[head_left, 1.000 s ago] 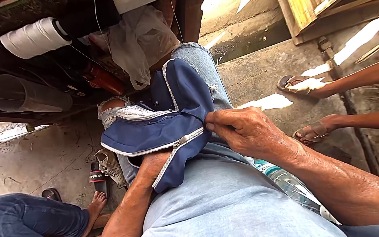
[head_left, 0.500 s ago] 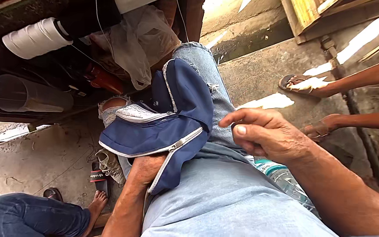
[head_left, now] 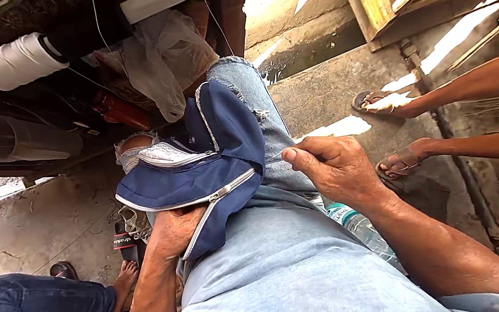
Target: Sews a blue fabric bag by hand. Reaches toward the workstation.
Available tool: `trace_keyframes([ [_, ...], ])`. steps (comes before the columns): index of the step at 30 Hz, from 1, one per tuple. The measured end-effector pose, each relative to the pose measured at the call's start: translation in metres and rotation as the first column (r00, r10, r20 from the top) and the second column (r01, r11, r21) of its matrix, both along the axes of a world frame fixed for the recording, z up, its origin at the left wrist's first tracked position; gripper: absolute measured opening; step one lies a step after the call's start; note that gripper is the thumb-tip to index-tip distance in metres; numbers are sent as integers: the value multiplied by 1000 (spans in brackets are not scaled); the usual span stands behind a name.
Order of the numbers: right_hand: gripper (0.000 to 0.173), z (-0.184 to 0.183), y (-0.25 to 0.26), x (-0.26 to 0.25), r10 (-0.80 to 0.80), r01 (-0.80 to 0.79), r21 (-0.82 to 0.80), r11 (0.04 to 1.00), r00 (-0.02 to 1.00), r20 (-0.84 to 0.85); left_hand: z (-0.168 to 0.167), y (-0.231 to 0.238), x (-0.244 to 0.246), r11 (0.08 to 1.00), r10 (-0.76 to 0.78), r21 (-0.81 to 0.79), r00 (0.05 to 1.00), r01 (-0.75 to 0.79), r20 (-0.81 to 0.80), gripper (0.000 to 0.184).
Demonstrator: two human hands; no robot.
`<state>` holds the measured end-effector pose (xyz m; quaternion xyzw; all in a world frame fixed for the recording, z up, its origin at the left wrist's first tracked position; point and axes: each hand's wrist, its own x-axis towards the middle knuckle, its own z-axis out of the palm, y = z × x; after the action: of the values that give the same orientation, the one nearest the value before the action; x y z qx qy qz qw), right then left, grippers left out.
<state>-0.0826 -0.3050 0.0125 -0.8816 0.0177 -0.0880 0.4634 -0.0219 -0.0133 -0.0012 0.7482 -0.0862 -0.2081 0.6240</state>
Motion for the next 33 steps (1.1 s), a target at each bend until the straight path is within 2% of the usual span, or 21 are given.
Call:
trace_keyframes([
  [2, 21, -6, 7, 0, -58, 59, -46, 997, 998, 8, 1, -1, 0, 1000, 0, -10, 1000, 0, 7, 16],
  [4, 13, -11, 12, -2, -42, 40, -24, 999, 998, -48, 2, -1, -1, 999, 13, -30, 1000, -12, 15, 18],
  [7, 25, -12, 17, -3, 44, -12, 166, 986, 981, -189, 1, -2, -2, 996, 8, -91, 1000, -6, 17, 20],
  [9, 30, -13, 23, -1, 71, -17, 217, 976, 967, -243, 0, -1, -2, 994, 4, -111, 1000, -1, 24, 21],
  [11, 28, -19, 30, -1, 45, 5, 203, 979, 969, -244, 1, -3, -2, 994, 11, -107, 1000, -9, 22, 22],
  [13, 17, -24, 35, -1, 29, 16, 206, 978, 977, -213, 2, -5, -4, 995, 29, -93, 999, -28, 15, 23],
  [16, 7, -27, 36, -2, 75, -41, 201, 979, 983, -166, 3, -6, -6, 995, 50, -82, 999, -50, -3, 23],
  [22, 12, -15, 16, -6, 250, -179, 278, 944, 936, -248, 0, -3, -6, 999, 39, -28, 999, -40, -16, 18],
  [24, 13, -11, 12, -7, 283, -184, 365, 913, 929, -240, 0, -2, -6, 999, 33, -17, 999, -33, -25, 19],
  [26, 11, -8, 9, -7, 295, -177, 454, 873, 933, -203, -3, 3, -6, 999, -3, -50, 1000, 2, -15, 19],
  [28, 9, -5, 6, -5, 292, -183, 460, 869, 940, -177, -6, 15, -4, 994, -81, -75, 996, 84, 42, 14],
  [30, 9, -2, 4, -2, 267, -168, 459, 872, 950, -160, -7, 38, -3, 993, -112, 58, 985, 105, 134, 10],
  [32, 9, -1, 3, 0, 276, -171, 515, 840, 952, -134, -9, 70, -3, 950, -65, 311, 965, -18, 254, 16],
  [33, 8, -2, 2, 1, 296, -179, 565, 806, 947, -123, -10, 85, -3, 881, -43, 459, 946, -116, 322, 22],
])
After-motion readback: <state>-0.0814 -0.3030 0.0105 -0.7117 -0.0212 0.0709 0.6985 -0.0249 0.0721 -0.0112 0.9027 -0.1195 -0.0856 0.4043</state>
